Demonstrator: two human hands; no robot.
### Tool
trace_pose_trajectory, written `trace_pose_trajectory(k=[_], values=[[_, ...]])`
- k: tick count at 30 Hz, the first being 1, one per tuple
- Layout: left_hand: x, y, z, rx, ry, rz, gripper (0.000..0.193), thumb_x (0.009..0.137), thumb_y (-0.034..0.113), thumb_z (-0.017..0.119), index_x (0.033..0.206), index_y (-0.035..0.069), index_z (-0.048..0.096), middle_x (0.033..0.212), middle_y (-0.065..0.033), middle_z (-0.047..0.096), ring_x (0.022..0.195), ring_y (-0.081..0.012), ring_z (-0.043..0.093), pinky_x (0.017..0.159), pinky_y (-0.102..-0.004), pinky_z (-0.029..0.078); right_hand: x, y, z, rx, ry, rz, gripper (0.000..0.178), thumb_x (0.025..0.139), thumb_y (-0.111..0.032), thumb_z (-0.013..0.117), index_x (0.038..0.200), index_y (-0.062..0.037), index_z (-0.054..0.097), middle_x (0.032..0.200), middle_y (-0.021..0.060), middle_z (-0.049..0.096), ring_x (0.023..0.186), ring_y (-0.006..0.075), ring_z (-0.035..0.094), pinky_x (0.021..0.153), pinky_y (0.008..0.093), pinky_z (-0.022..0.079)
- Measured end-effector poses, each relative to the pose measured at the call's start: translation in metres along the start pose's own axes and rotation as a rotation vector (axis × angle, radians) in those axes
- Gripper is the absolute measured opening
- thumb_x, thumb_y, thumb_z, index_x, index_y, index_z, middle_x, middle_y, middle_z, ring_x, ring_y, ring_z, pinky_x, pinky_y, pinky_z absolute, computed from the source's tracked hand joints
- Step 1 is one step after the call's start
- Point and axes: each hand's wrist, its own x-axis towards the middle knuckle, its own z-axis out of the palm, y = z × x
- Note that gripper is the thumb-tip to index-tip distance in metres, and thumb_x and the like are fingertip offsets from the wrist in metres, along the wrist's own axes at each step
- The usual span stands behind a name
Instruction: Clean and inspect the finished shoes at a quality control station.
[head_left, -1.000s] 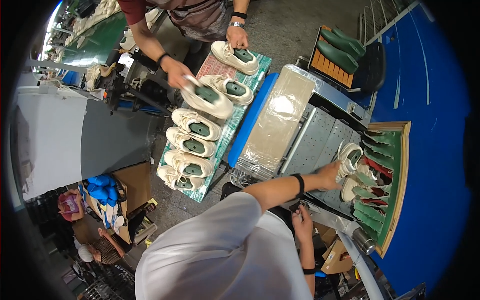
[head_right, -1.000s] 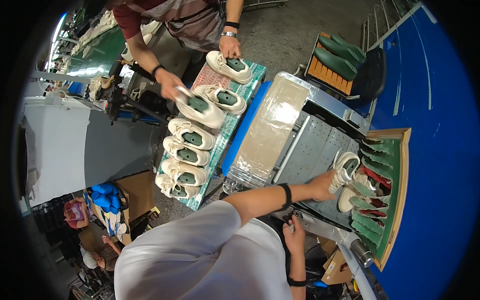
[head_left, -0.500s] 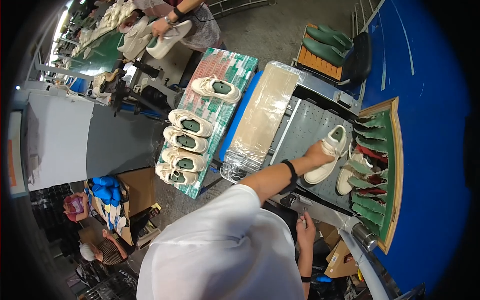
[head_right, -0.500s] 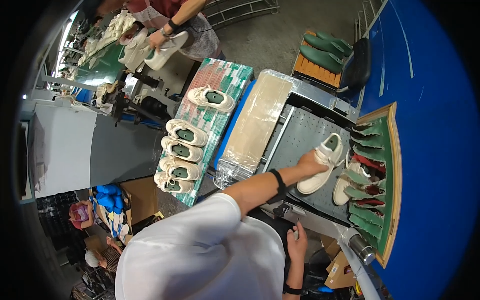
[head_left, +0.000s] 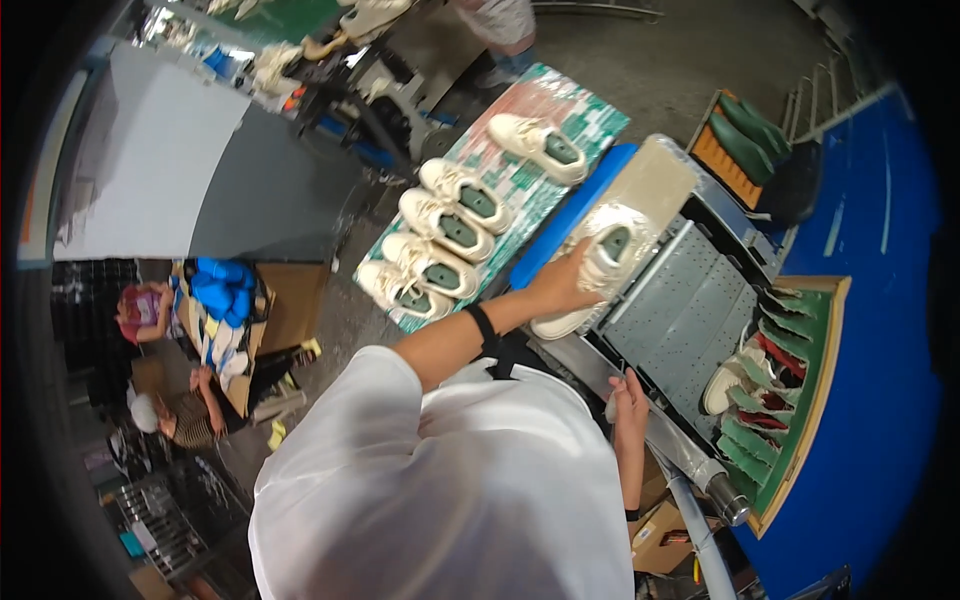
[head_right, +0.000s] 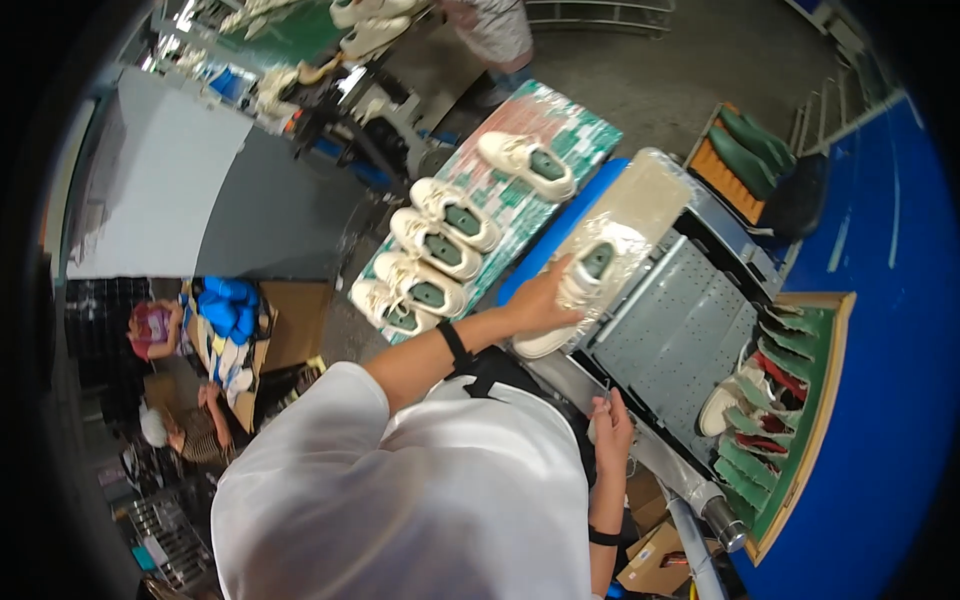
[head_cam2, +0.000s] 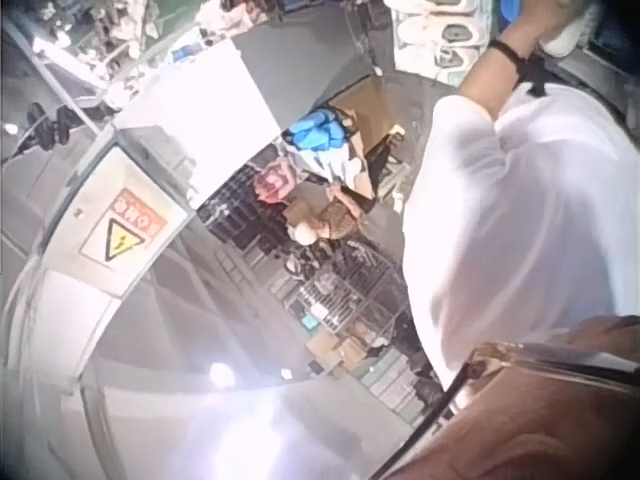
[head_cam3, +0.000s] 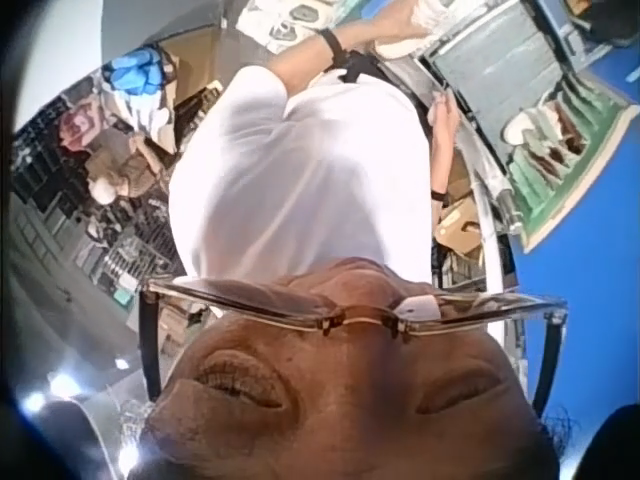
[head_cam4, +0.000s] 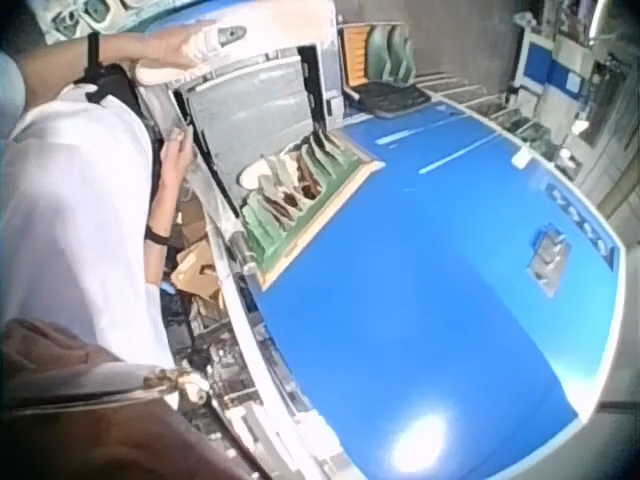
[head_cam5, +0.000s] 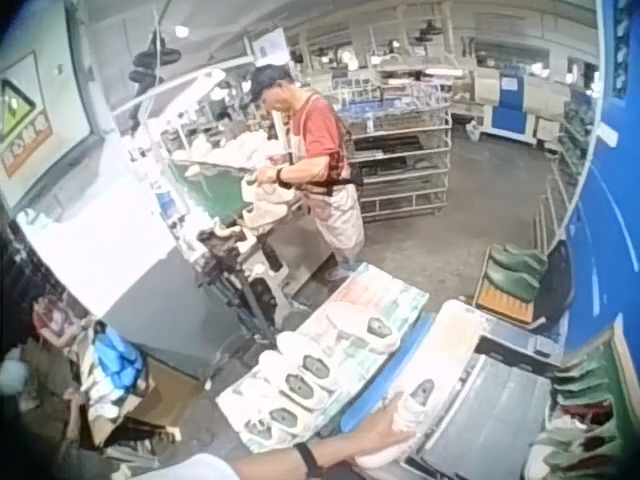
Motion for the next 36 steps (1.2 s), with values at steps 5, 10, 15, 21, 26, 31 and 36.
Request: trace_pose_trajectory(k=[5, 10, 15, 21, 26, 31, 36], values=[[0.025, -0.039, -0.025, -0.294, -0.071, 0.018, 0.062, 0.092, 0.05, 0.078, 0.134, 0.006, 0.068, 0.117, -0.026, 0.074, 0.103, -0.0409, 0.073, 0.087, -0.047, 0.057, 0.007, -0.036, 0.046, -0.163, -0.099, 0.052, 0.064, 0.105, -0.018, 0.062, 0.158, 0.0111, 0.043, 0.133, 0.0167, 0.068, 0.104, 0.0177, 0.066, 0.095, 0.0325, 0.054], [0.018, -0.033, -0.021, -0.047, 0.147, 0.094, 0.024, 0.089, 0.035, 0.08, 0.086, 0.011, 0.077, 0.107, -0.0157, 0.069, 0.112, -0.0376, 0.062, 0.09, -0.0503, 0.051, 0.006, -0.064, 0.084, -0.252, -0.128, 0.068, 0.062, 0.105, -0.019, 0.059, 0.158, 0.0099, 0.044, 0.132, 0.0156, 0.068, 0.103, 0.0179, 0.065, 0.094, 0.0322, 0.053], [0.018, -0.035, -0.025, 0.03, 0.393, 0.236, 0.023, 0.086, 0.034, 0.081, 0.084, 0.011, 0.08, 0.126, -0.0179, 0.069, 0.127, -0.0384, 0.057, 0.101, -0.0437, 0.05, 0.006, -0.07, 0.091, -0.296, -0.2, 0.075, 0.062, 0.105, -0.021, 0.061, 0.157, 0.0092, 0.046, 0.124, 0.0131, 0.068, 0.103, 0.0178, 0.064, 0.095, 0.0318, 0.051], [0.065, -0.11, -0.039, -0.477, 0.004, 0.148, 0.037, 0.089, 0.044, 0.075, 0.088, 0.007, 0.078, 0.087, -0.0184, 0.077, 0.076, -0.034, 0.072, 0.072, -0.0475, 0.057, -0.003, -0.08, 0.11, -0.345, -0.131, 0.015, 0.059, 0.106, -0.019, 0.066, 0.155, 0.0085, 0.05, 0.135, 0.0148, 0.068, 0.112, 0.0182, 0.065, 0.097, 0.0326, 0.053], [0.082, -0.111, -0.117, 0.149, 0.292, 0.019, 0.026, 0.091, 0.023, 0.074, 0.11, 0.005, 0.072, 0.11, -0.0217, 0.073, 0.104, -0.0429, 0.07, 0.091, -0.0505, 0.055, 0.016, -0.08, 0.131, -0.745, -0.069, -0.257, 0.076, 0.092, -0.018, 0.075, 0.159, 0.0012, 0.047, 0.14, 0.0195, 0.068, 0.124, 0.0276, 0.067, 0.107, 0.0372, 0.05], [0.105, -0.029, -0.094, -0.209, -0.272, 0.266, 0.084, 0.087, 0.043, 0.086, 0.154, 0.005, 0.055, 0.152, -0.0215, 0.06, 0.14, -0.0341, 0.059, 0.112, -0.0421, 0.049, 0.028, -0.108, 0.159, -0.867, 0.03, -0.454, 0.087, 0.084, -0.026, 0.079, 0.158, 0.0037, 0.046, 0.129, 0.0204, 0.068, 0.119, 0.0348, 0.068, 0.103, 0.0416, 0.052], [0.122, -0.001, -0.067, -0.158, -0.449, 0.454, 0.089, 0.083, 0.043, 0.091, 0.156, 0.008, 0.055, 0.151, -0.0219, 0.061, 0.14, -0.0342, 0.058, 0.114, -0.0402, 0.047, 0.055, -0.109, 0.156, -1.153, 0.123, -0.692, 0.091, 0.081, -0.031, 0.082, 0.154, 0.0099, 0.047, 0.12, 0.0236, 0.067, 0.109, 0.0392, 0.067, 0.096, 0.0477, 0.053]])
